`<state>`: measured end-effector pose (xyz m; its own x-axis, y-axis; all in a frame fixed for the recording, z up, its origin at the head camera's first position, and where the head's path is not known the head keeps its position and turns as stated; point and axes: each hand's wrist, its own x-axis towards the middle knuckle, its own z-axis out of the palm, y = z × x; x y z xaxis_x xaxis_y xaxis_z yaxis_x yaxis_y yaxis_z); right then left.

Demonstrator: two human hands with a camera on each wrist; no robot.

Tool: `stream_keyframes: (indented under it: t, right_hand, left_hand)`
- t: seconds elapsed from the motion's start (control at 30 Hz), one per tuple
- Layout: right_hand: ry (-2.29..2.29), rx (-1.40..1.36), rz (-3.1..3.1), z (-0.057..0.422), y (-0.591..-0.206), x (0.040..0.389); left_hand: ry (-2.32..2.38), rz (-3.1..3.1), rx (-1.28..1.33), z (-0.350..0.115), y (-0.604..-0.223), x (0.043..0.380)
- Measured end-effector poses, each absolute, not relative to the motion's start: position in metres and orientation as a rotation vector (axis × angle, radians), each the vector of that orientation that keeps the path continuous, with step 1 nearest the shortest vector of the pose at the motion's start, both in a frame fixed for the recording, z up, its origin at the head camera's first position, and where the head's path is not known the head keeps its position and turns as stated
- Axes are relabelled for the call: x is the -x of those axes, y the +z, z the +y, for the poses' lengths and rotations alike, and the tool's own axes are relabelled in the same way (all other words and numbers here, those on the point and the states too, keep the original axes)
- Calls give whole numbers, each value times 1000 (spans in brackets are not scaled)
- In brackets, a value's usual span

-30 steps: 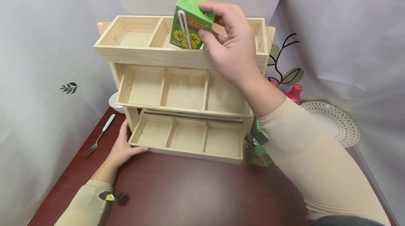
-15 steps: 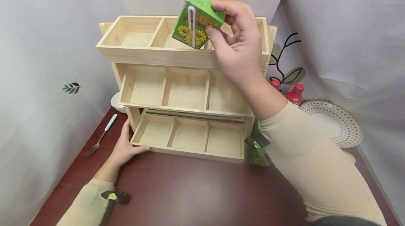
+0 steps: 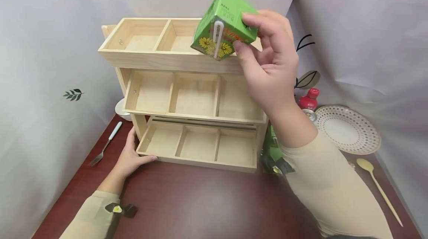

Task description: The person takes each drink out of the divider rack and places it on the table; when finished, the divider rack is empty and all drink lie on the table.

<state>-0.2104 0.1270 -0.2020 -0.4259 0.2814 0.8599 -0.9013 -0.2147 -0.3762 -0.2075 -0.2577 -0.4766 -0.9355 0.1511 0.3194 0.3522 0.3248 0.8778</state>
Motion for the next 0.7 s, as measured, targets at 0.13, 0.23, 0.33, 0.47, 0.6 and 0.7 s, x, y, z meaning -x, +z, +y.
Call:
stream_keyframes:
  t: [0.13,0.23,0.33,0.47,0.6,0.7]
  right_hand:
    - [1766,-848,-1153,135,-207,202]
    - [1770,-841,-1112,145,-212,195]
    - [1765,-814,-1065,158,-218,185]
    - [1789,-768,-1042,178,-227,174]
    - [1878,-764,-1039,198,-236,163]
    - [1921,-772,-1042,207,-241,156]
  left_hand:
    - [-1654,-2416,459,-258,-475,208]
    - [-1661,-2416,461,-258,-476,207]
    - [-1669,-2415,469,-258,-477,208]
    - [-1672,-2403,470,-258,-477,209]
    - [-1698,-2386,476,-260,-477,209]
    - [-1699,-2382,490,-261,-477,208]
